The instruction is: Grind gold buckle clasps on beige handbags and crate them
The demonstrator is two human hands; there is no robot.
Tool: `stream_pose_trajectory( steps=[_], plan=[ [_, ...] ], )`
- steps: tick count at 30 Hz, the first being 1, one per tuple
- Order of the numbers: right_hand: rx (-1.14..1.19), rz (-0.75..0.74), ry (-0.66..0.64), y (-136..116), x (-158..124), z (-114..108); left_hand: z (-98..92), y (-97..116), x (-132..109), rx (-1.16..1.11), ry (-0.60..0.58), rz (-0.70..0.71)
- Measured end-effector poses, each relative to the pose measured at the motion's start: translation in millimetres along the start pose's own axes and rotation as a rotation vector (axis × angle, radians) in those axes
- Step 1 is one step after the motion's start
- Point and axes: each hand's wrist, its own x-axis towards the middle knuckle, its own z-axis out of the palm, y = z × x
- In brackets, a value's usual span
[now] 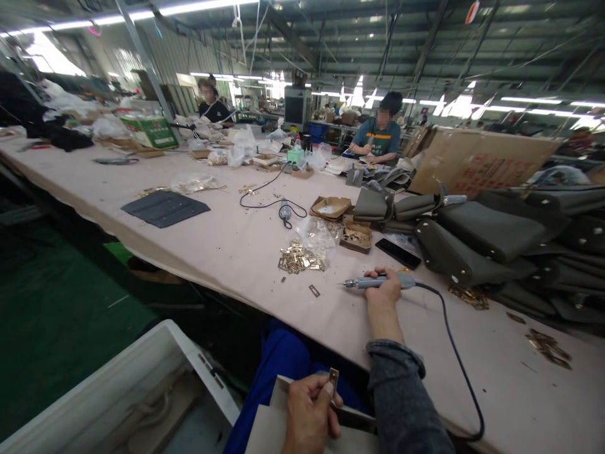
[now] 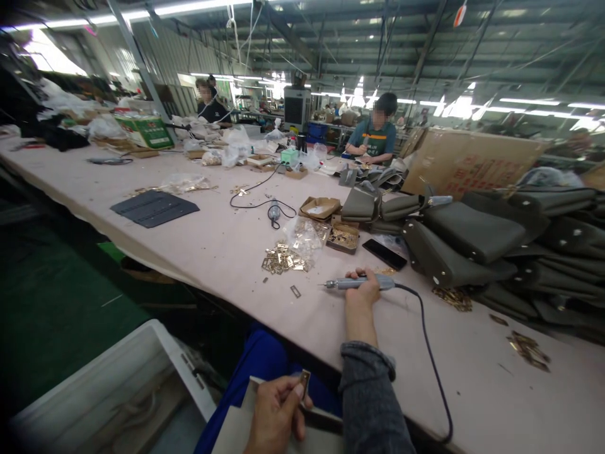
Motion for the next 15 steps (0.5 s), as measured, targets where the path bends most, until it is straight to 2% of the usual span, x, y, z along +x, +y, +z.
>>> stream_pose_trajectory(
  steps=[6,15],
  plan=[
    [-0.02,-0.074,0.091,31.0,6.7,11.5,-1.6,-9.3,7.5,-0.001,0.02,-0.042],
    [-0.049,-0.145,0.149,43.6,2.9,17.0,-3.4,-12.5,9.9,0.056,0.031,-0.024]
  ],
)
